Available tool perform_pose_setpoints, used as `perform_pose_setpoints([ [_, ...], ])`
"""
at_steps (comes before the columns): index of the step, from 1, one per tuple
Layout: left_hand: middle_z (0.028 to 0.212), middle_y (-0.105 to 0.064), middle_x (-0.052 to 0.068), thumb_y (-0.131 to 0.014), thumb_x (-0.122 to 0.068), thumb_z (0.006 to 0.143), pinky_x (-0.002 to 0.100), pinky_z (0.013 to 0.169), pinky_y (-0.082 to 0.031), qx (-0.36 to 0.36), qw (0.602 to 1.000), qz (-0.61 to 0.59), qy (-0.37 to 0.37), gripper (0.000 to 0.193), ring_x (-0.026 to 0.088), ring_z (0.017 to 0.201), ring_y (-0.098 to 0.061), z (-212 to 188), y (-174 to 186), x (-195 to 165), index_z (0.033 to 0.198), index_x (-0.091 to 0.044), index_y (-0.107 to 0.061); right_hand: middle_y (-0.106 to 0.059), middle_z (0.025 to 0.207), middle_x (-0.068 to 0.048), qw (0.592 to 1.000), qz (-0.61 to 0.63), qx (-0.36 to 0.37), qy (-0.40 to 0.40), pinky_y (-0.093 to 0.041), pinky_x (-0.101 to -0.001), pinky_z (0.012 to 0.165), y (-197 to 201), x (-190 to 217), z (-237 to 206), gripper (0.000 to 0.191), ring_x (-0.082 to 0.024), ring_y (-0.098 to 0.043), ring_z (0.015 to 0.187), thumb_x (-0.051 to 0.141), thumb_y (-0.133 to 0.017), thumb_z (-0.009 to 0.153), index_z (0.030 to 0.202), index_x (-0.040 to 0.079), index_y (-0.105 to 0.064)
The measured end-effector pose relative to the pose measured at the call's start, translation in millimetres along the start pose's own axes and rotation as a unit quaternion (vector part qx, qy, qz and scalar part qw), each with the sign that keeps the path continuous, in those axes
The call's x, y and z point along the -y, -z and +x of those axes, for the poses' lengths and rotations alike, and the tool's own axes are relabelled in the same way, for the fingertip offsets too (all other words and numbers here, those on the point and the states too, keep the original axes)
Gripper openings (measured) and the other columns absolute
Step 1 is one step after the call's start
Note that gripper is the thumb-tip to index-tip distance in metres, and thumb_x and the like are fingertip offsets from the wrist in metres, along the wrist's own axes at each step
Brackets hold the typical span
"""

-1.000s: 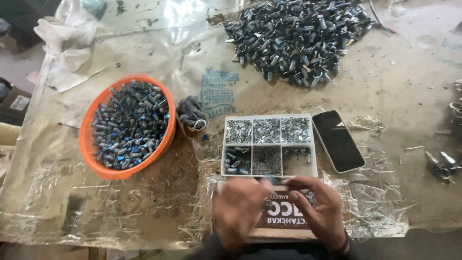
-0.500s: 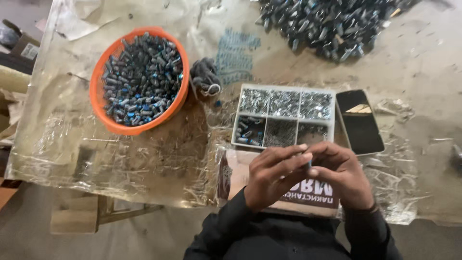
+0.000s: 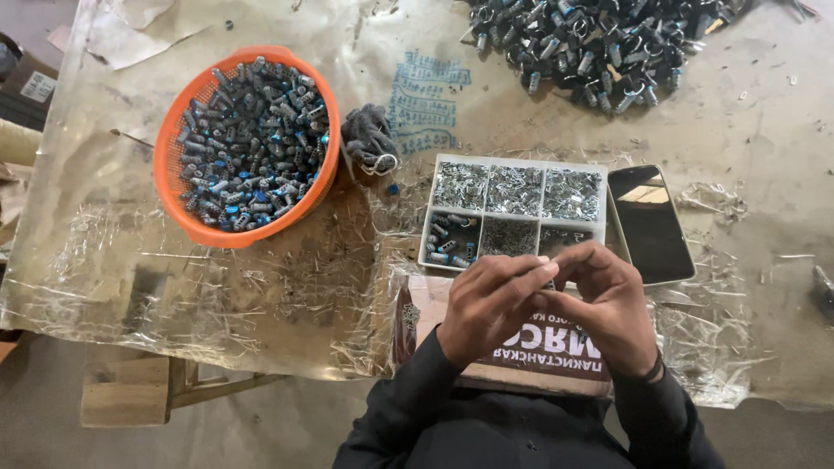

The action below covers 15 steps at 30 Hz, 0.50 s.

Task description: The person sits at a workbench and assembles small metal fittings by hand, picking components from a compartment box and an orange basket, fitting the parts together in their hands, and placing finished assemblies into the box compartments.

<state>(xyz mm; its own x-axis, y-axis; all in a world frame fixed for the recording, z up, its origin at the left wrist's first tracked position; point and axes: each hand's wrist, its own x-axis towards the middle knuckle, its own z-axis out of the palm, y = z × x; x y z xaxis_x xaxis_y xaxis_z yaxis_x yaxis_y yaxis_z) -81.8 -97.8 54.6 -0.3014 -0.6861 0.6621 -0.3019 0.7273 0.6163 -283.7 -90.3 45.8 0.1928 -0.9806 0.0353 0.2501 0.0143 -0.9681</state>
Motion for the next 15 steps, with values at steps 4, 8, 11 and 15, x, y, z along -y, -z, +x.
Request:
perform_pose_setpoints([
  [4, 0.131, -0.067, 0.012, -0.075, -0.008, 0.097, 0.033, 0.094, -0.062, -0.040, 0.991, -0.090, 0.087, 0.037, 0.023, 0.114, -0.073, -8, -16, 16, 0.133, -0.010, -0.064, -0.071, 0.105, -0.007, 0.997, 0.042, 0.052, -0.037, -0.058, -0.0290, 0.086, 5, 8, 18, 0.038, -0.014, -0.070, 0.097, 0.001, -0.079, 0.083, 0.117, 0.001, -0.063],
  [8, 0.130, -0.070, 0.011, -0.078, -0.008, 0.093, 0.036, 0.104, -0.062, -0.093, 0.988, -0.048, 0.114, 0.039, 0.024, 0.119, -0.071, -7, -21, 38, 0.130, -0.011, -0.064, -0.068, 0.101, -0.006, 0.903, -0.404, -0.077, 0.123, -0.055, -0.0313, 0.082, 0, 7, 46, 0.021, -0.018, -0.066, 0.092, 0.014, -0.079, 0.089, 0.108, 0.007, -0.072],
  [11, 0.128, -0.072, 0.011, -0.078, -0.007, 0.092, 0.034, 0.102, -0.062, -0.094, 0.977, -0.040, 0.187, 0.037, 0.023, 0.117, -0.073, -5, -15, 44, 0.128, -0.009, -0.067, -0.067, 0.093, -0.006, 0.749, -0.649, -0.023, 0.133, -0.053, -0.0350, 0.073, -21, -9, 70, 0.017, -0.024, -0.062, 0.090, 0.023, -0.082, 0.079, 0.091, 0.010, -0.077],
  [15, 0.126, -0.072, 0.010, -0.080, -0.007, 0.087, 0.032, 0.099, -0.061, -0.085, 0.971, -0.032, 0.222, 0.039, 0.022, 0.115, -0.073, -1, -7, 41, 0.125, -0.008, -0.069, -0.066, 0.088, -0.003, 0.704, -0.699, 0.003, 0.129, -0.050, -0.0345, 0.065, -29, -19, 73, 0.011, -0.021, -0.058, 0.085, 0.022, -0.078, 0.087, 0.090, 0.012, -0.078],
])
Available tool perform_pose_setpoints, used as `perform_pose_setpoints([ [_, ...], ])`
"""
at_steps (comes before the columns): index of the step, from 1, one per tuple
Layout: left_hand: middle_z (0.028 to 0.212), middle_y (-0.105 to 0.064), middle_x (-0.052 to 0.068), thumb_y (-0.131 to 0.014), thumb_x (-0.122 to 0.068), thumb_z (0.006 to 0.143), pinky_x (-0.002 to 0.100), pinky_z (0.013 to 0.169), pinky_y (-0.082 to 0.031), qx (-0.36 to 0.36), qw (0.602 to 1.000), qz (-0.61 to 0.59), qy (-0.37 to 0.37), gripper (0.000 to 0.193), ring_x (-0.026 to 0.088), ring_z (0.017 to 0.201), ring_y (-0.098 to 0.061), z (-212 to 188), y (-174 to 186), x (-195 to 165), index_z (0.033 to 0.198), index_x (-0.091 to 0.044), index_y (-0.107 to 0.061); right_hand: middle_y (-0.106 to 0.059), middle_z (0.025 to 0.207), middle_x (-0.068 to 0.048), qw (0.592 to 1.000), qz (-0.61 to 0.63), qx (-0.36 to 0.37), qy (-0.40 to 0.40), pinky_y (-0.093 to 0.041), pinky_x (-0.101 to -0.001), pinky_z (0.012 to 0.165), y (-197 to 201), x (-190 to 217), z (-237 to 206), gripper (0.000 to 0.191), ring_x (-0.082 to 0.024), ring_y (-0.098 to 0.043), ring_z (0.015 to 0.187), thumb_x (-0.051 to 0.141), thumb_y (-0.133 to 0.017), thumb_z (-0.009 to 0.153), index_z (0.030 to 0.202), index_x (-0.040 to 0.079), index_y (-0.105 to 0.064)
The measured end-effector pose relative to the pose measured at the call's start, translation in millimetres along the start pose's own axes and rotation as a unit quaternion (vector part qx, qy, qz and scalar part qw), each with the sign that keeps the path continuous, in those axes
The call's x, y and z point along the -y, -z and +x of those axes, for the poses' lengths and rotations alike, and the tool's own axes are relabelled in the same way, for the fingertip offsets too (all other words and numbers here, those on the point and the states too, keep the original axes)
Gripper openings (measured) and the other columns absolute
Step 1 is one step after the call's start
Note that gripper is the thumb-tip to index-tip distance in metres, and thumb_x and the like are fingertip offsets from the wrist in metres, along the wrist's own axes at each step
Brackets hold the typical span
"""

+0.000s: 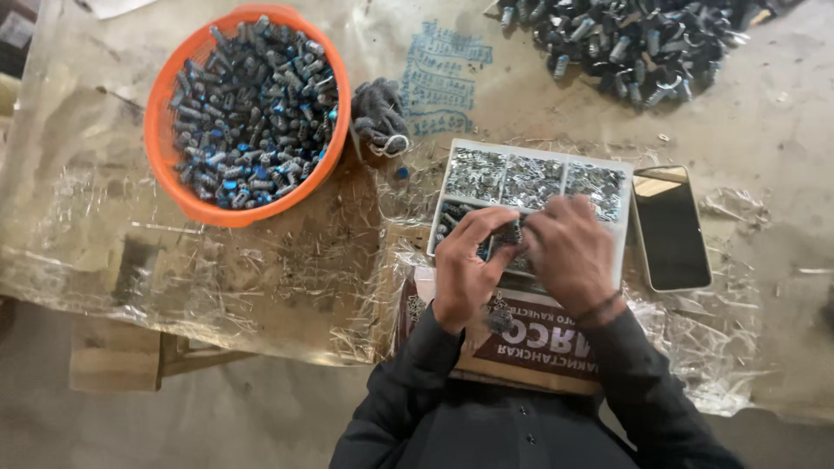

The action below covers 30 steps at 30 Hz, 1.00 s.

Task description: The person sits at a workbench and assembles small metal fittings by hand, picking components from a compartment box and an orange basket, fitting the parts together in their hands, and placing finished assemblies into the box compartments.

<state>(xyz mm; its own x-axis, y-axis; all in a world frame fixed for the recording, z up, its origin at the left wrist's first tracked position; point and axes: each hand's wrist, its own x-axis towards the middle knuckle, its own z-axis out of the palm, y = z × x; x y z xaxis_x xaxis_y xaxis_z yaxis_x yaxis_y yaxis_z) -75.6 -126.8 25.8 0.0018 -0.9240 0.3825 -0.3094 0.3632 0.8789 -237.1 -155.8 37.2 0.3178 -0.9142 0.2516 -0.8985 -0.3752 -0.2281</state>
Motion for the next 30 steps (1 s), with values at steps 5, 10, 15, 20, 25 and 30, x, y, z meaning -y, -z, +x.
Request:
perform_pose_setpoints([
  [5, 0.124, -0.069, 0.009, -0.083, -0.003, 0.085, 0.032, 0.092, -0.059, 0.002, 1.000, -0.001, 0.014, 0.041, 0.023, 0.109, -0.072, 0, 6, -8, 0.124, -0.008, -0.070, -0.069, 0.095, -0.004, 0.988, 0.126, -0.088, -0.019, -0.051, -0.0354, 0.074, 13, -9, -15, 0.011, -0.022, -0.063, 0.088, 0.018, -0.079, 0.094, 0.101, 0.009, -0.079],
  [10, 0.121, -0.069, 0.008, -0.084, -0.004, 0.082, 0.031, 0.088, -0.059, 0.001, 1.000, -0.005, 0.026, 0.042, 0.019, 0.098, -0.071, 2, 4, -11, 0.121, -0.009, -0.070, -0.072, 0.098, -0.005, 0.980, 0.175, -0.094, -0.017, -0.054, -0.0360, 0.077, 19, 1, -17, 0.012, -0.022, -0.067, 0.088, 0.011, -0.079, 0.091, 0.102, 0.008, -0.080],
  [15, 0.118, -0.070, 0.007, -0.085, -0.004, 0.082, 0.030, 0.085, -0.059, 0.000, 1.000, -0.010, 0.030, 0.041, 0.019, 0.096, -0.072, 0, 4, -11, 0.119, -0.008, -0.069, -0.072, 0.094, -0.005, 0.965, 0.221, -0.136, -0.048, -0.052, -0.0313, 0.074, 19, 3, -20, 0.007, -0.019, -0.066, 0.082, 0.008, -0.081, 0.092, 0.098, 0.006, -0.078],
  [20, 0.119, -0.070, 0.008, -0.083, -0.002, 0.083, 0.030, 0.086, -0.060, -0.002, 1.000, -0.022, 0.007, 0.041, 0.019, 0.098, -0.072, 0, 5, -12, 0.121, -0.009, -0.068, -0.071, 0.094, -0.006, 0.902, 0.416, -0.053, -0.100, -0.048, -0.0259, 0.070, 14, -3, -23, 0.007, -0.011, -0.062, 0.080, 0.005, -0.075, 0.093, 0.098, 0.002, -0.077],
  [25, 0.119, -0.070, 0.007, -0.083, -0.003, 0.086, 0.031, 0.086, -0.061, 0.000, 1.000, -0.022, 0.002, 0.039, 0.018, 0.098, -0.072, -1, 6, -13, 0.121, -0.010, -0.069, -0.069, 0.094, -0.006, 0.898, 0.430, -0.039, -0.082, -0.049, -0.0247, 0.073, 12, -6, -25, 0.007, -0.011, -0.063, 0.085, 0.005, -0.075, 0.092, 0.098, 0.001, -0.076],
  [30, 0.120, -0.070, 0.008, -0.082, -0.005, 0.087, 0.033, 0.090, -0.060, 0.004, 1.000, -0.009, -0.014, 0.038, 0.023, 0.107, -0.072, -2, 7, -12, 0.121, -0.011, -0.069, -0.069, 0.093, -0.005, 0.892, 0.444, -0.033, -0.081, -0.049, -0.0243, 0.071, 13, -7, -26, 0.008, -0.010, -0.063, 0.081, 0.005, -0.074, 0.091, 0.097, 0.000, -0.075],
])
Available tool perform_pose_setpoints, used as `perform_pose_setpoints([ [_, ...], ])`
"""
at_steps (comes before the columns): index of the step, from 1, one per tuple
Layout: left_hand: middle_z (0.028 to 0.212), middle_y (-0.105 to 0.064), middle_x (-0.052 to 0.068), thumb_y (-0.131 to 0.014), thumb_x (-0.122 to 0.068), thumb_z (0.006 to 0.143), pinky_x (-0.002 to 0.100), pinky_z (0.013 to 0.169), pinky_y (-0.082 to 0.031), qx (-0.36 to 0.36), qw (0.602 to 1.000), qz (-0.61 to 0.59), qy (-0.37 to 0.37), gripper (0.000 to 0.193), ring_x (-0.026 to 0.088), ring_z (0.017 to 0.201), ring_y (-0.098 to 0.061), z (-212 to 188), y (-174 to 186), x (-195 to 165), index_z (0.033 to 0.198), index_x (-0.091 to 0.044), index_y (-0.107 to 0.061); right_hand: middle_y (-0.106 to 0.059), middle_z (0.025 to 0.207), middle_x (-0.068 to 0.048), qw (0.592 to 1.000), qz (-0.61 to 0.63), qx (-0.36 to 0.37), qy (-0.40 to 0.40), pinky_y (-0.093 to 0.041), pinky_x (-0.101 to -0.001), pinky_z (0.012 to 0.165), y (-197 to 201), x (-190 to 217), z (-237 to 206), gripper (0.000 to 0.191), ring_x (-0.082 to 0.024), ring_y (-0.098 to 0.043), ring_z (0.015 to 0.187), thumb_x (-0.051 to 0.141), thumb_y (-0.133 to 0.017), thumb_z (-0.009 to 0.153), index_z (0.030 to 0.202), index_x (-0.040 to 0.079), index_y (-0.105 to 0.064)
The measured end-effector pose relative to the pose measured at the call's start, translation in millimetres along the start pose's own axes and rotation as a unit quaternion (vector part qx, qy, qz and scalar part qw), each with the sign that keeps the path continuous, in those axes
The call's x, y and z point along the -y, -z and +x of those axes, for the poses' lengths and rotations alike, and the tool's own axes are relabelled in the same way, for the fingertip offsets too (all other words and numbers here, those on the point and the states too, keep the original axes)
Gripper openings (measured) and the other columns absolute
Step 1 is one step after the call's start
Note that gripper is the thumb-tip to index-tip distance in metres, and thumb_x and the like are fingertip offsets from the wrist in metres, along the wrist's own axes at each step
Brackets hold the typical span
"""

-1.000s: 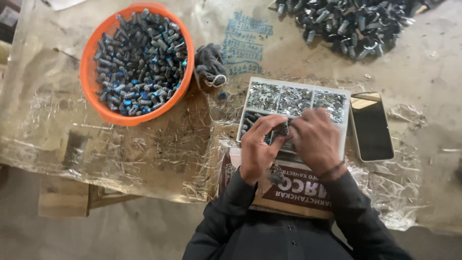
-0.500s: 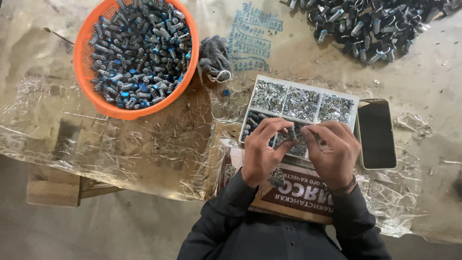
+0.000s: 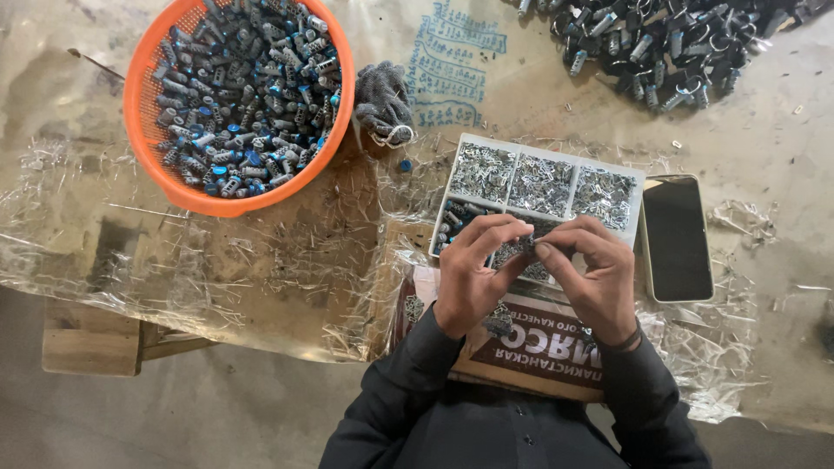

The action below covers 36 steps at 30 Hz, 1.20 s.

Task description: The person sits at a workbench and assembles small metal fittings by hand, picking components from a compartment box and an orange basket, fitting the parts together in their hands, and placing finished assemblies into the box compartments.

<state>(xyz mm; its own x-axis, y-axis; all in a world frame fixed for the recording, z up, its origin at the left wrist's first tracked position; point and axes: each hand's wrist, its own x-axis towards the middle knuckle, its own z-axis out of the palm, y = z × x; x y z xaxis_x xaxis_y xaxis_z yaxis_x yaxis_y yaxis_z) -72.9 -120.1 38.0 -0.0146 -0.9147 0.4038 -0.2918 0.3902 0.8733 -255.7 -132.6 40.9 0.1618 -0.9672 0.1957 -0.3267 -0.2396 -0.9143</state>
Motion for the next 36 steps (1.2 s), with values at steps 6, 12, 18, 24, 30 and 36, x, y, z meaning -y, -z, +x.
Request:
perform_pose_setpoints([
  [6, 0.120, -0.070, 0.008, -0.081, -0.003, 0.086, 0.034, 0.093, -0.060, 0.005, 1.000, 0.004, 0.000, 0.038, 0.025, 0.111, -0.072, -2, 1, 1, 0.122, -0.011, -0.070, -0.068, 0.089, -0.005, 0.998, -0.046, -0.035, 0.015, -0.048, -0.0249, 0.070, -1, 1, 0, 0.003, -0.010, -0.061, 0.078, 0.003, -0.071, 0.093, 0.092, 0.000, -0.072],
  [12, 0.121, -0.069, 0.009, -0.081, -0.001, 0.084, 0.033, 0.090, -0.061, 0.005, 1.000, -0.008, 0.028, 0.041, 0.023, 0.107, -0.072, -3, 0, 0, 0.122, -0.011, -0.070, -0.071, 0.091, -0.007, 0.983, -0.166, -0.057, 0.061, -0.049, -0.0269, 0.069, -1, 8, 2, 0.009, -0.015, -0.062, 0.081, 0.009, -0.081, 0.087, 0.093, 0.003, -0.077],
  [18, 0.121, -0.070, 0.008, -0.082, 0.000, 0.084, 0.034, 0.092, -0.060, 0.008, 1.000, 0.000, 0.011, 0.041, 0.024, 0.109, -0.073, -2, 1, -1, 0.122, -0.011, -0.070, -0.071, 0.094, -0.005, 0.999, -0.023, -0.012, -0.021, -0.051, -0.0254, 0.071, 5, 8, -1, 0.009, -0.012, -0.066, 0.084, 0.008, -0.077, 0.091, 0.100, 0.005, -0.078],
  [24, 0.122, -0.070, 0.008, -0.082, -0.002, 0.085, 0.034, 0.094, -0.060, 0.005, 1.000, -0.007, 0.001, 0.040, 0.025, 0.112, -0.072, -2, 0, 1, 0.122, -0.012, -0.071, -0.072, 0.094, -0.005, 0.998, -0.043, 0.014, 0.034, -0.050, -0.0253, 0.074, 6, 2, 1, 0.010, -0.012, -0.065, 0.085, 0.006, -0.079, 0.089, 0.098, 0.003, -0.078],
  [30, 0.122, -0.071, 0.006, -0.081, -0.002, 0.087, 0.034, 0.094, -0.060, 0.014, 1.000, 0.007, -0.008, 0.040, 0.024, 0.112, -0.072, -5, -1, 5, 0.123, -0.015, -0.072, -0.073, 0.090, -0.005, 0.999, -0.031, 0.017, -0.017, -0.050, -0.0232, 0.069, 7, 7, 1, 0.012, -0.009, -0.065, 0.077, 0.006, -0.079, 0.088, 0.099, 0.002, -0.078],
  [36, 0.120, -0.072, 0.004, -0.081, -0.004, 0.088, 0.035, 0.093, -0.059, 0.008, 0.997, 0.057, -0.041, 0.037, 0.023, 0.109, -0.071, -5, -2, 6, 0.122, -0.016, -0.073, -0.073, 0.083, -0.003, 0.997, -0.051, 0.019, -0.051, -0.048, -0.0225, 0.061, 7, 9, 2, 0.014, -0.008, -0.063, 0.071, 0.009, -0.082, 0.084, 0.095, 0.002, -0.080],
])
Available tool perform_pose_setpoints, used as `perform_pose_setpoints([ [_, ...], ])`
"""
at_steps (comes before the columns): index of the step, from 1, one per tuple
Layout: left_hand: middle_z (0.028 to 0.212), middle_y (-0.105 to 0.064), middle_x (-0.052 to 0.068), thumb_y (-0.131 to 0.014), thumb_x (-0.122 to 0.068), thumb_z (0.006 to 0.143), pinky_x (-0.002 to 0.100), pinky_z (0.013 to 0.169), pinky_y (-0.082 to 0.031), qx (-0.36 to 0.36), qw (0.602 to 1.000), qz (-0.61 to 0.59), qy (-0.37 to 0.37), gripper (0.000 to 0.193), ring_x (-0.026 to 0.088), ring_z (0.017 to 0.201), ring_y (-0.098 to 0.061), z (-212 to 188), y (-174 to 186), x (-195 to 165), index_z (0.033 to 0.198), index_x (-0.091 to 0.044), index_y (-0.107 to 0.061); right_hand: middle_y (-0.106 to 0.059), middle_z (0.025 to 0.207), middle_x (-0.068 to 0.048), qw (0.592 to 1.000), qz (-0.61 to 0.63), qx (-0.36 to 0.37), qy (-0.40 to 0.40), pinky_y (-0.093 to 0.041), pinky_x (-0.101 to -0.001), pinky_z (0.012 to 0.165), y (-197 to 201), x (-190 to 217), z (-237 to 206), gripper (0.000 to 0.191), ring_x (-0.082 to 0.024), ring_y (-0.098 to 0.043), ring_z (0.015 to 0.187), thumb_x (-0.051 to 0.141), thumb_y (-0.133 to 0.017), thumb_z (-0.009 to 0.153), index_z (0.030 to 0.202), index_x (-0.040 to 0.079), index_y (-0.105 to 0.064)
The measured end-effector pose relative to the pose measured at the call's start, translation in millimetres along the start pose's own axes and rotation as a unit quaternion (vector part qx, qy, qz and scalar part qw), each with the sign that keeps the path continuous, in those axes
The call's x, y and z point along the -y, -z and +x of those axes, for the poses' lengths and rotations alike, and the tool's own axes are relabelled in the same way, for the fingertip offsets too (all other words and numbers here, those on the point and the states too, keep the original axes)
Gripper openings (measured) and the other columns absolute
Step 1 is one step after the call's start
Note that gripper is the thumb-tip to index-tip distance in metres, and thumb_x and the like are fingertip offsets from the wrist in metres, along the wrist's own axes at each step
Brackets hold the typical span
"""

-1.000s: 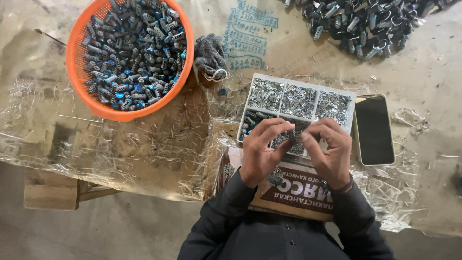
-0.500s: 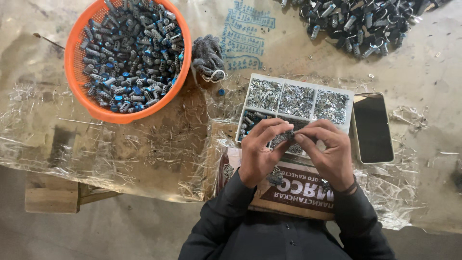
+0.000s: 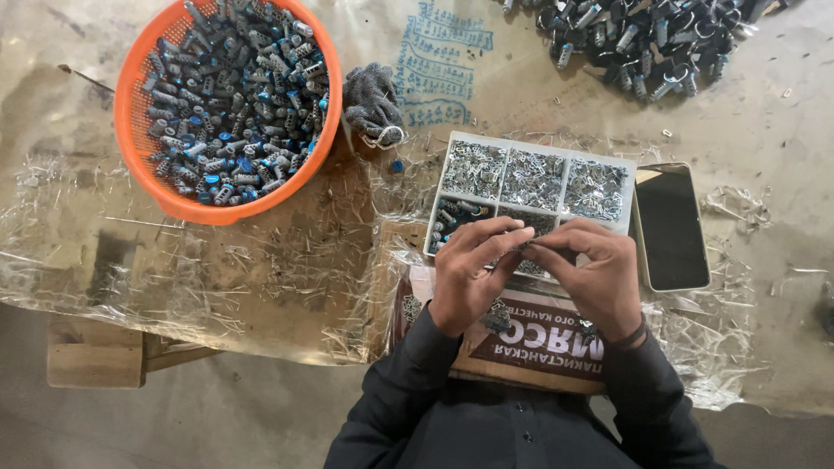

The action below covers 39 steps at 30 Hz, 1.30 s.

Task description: The person sits at a workbench and assembles small metal fittings by hand, picking components from a compartment box and an orange basket, fitting the parts together in their hands, and placing finished assemblies into the box compartments.

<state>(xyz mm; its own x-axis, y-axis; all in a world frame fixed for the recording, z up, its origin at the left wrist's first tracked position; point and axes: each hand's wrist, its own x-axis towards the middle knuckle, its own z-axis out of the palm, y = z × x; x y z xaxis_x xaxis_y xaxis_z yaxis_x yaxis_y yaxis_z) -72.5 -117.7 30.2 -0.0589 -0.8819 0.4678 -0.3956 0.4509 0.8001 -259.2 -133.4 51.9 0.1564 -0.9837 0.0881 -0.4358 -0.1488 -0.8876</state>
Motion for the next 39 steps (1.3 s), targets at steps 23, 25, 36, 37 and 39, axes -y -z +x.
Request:
perform_pose_setpoints([
  [23, 0.118, -0.072, 0.004, -0.087, -0.009, 0.083, 0.035, 0.091, -0.059, -0.020, 1.000, -0.021, 0.008, 0.039, 0.022, 0.107, -0.072, -3, -3, 2, 0.119, -0.013, -0.072, -0.068, 0.089, -0.003, 0.989, 0.148, 0.005, -0.021, -0.047, -0.0227, 0.069, -6, -19, -7, 0.008, -0.008, -0.060, 0.080, 0.006, -0.074, 0.095, 0.094, -0.001, -0.075],
  [25, 0.118, -0.072, 0.005, -0.087, -0.009, 0.083, 0.035, 0.091, -0.059, -0.014, 0.999, -0.034, 0.015, 0.039, 0.023, 0.108, -0.071, -4, -2, 1, 0.119, -0.012, -0.072, -0.067, 0.089, -0.003, 0.984, 0.172, 0.009, -0.036, -0.047, -0.0226, 0.070, -6, -22, -9, 0.010, -0.008, -0.059, 0.081, 0.007, -0.071, 0.097, 0.093, -0.002, -0.073],
  [36, 0.116, -0.072, 0.006, -0.087, -0.011, 0.084, 0.036, 0.093, -0.058, -0.010, 1.000, -0.017, 0.016, 0.037, 0.025, 0.108, -0.072, -3, -1, 0, 0.118, -0.012, -0.072, -0.069, 0.091, -0.003, 0.982, 0.183, -0.014, -0.033, -0.049, -0.0227, 0.072, -12, -28, -12, 0.007, -0.008, -0.062, 0.083, 0.005, -0.072, 0.096, 0.092, -0.001, -0.073],
  [37, 0.116, -0.072, 0.006, -0.086, -0.011, 0.084, 0.036, 0.093, -0.058, -0.008, 1.000, -0.019, 0.015, 0.037, 0.025, 0.108, -0.072, -2, -1, -1, 0.118, -0.012, -0.072, -0.069, 0.091, -0.002, 0.988, 0.151, -0.006, -0.006, -0.049, -0.0231, 0.072, -12, -29, -12, 0.006, -0.008, -0.063, 0.084, 0.005, -0.074, 0.092, 0.092, -0.001, -0.074],
  [39, 0.115, -0.072, 0.007, -0.085, -0.009, 0.083, 0.037, 0.093, -0.057, -0.009, 1.000, 0.003, 0.006, 0.036, 0.026, 0.108, -0.071, -1, 1, -2, 0.116, -0.011, -0.072, -0.071, 0.090, -0.002, 0.995, 0.081, 0.000, 0.051, -0.050, -0.0241, 0.073, -8, -32, -9, 0.008, -0.008, -0.064, 0.085, 0.004, -0.079, 0.086, 0.091, -0.001, -0.075],
])
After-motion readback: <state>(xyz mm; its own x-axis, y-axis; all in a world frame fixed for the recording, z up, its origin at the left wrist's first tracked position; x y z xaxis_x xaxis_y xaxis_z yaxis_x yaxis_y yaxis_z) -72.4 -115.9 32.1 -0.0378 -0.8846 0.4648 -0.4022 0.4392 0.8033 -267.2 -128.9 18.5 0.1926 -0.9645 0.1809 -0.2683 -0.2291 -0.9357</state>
